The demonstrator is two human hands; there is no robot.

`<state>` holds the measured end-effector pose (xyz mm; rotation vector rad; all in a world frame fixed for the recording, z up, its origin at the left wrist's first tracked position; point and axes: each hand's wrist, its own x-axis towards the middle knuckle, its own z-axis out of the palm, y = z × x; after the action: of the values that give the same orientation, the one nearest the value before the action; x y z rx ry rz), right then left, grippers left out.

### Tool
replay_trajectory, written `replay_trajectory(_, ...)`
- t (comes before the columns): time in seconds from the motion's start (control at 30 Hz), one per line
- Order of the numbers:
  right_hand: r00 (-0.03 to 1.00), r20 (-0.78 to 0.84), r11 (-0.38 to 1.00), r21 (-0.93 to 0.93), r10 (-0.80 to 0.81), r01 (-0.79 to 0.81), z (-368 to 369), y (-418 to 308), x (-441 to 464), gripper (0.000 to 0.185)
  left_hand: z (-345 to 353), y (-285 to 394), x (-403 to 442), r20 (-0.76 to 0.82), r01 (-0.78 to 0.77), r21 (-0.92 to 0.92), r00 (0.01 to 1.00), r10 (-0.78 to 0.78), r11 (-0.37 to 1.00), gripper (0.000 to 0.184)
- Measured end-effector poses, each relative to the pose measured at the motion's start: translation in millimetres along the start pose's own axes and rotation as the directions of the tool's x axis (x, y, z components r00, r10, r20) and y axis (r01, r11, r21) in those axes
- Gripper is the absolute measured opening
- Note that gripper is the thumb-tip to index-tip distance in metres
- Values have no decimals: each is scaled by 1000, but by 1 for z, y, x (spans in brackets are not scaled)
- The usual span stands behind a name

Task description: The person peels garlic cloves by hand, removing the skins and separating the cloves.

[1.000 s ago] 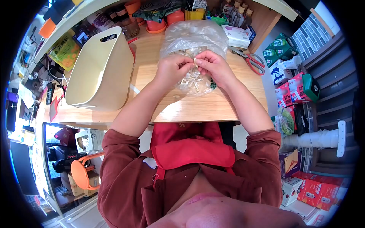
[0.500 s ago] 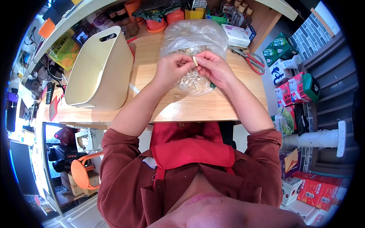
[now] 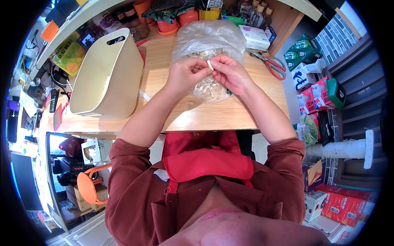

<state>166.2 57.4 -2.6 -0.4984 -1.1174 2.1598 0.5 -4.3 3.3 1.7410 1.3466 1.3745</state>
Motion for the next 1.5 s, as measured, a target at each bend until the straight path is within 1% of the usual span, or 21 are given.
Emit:
replay_trajectory(0.07, 1000, -15, 1000, -20, -11, 10, 0, 2, 1, 11, 0, 0, 0, -14, -18, 55, 1000, 19, 998, 13)
replay_trajectory(0.17, 1000, 11, 999, -38, -9, 9, 0, 2, 0, 10, 1, 1, 0, -22, -10, 79, 1000, 12, 997, 12)
replay_trajectory(0.37, 1000, 9, 1000, -29, 2, -2, -1, 2, 0, 10, -1, 3, 0, 9, 14, 64, 1000, -15, 998, 11)
replay_trajectory(0.57, 1000, 9, 1000, -28, -1, 1, -1, 2, 0, 9, -1, -3, 1, 21, -5, 61, 1000, 3, 998, 10)
replay_trajectory(0.67, 1000, -5, 999, -45, -5, 4, 2, 1, -1, 9, -1, -5, 1, 14, -9, 89, 1000, 8, 996, 11)
replay_trajectory(0.77, 1000, 8, 999, -26, -17, 18, 0, 2, 0, 9, -1, 4, 0, 25, 105, -91, 994, -103, 990, 11)
replay_trajectory(0.87, 1000, 9, 999, -40, -21, 21, 1, 0, -1, 9, -1, 4, 0, 32, 87, -73, 996, -85, 994, 12)
replay_trajectory(0.97, 1000, -3, 998, -61, -24, 24, 2, 1, -1, 10, -1, 1, 1, 26, 64, -1, 998, -64, 998, 13)
replay_trajectory(1.07, 1000, -5, 998, -65, -27, 27, 3, 1, -1, 10, -2, 4, 1, 28, 62, 13, 998, -63, 998, 12)
replay_trajectory(1.17, 1000, 6, 998, -57, -18, 18, 1, 1, -1, 10, -3, 2, 1, 28, 114, -29, 993, -113, 993, 14)
replay_trajectory(1.37, 1000, 4, 999, -44, -12, 12, 2, 0, -1, 9, -5, 5, 2, 77, 153, -72, 986, -147, 986, 13)
replay_trajectory(1.5, 1000, 10, 999, -38, -8, 9, 2, -1, -2, 9, -5, 8, 2, 83, 128, -58, 989, -123, 990, 10)
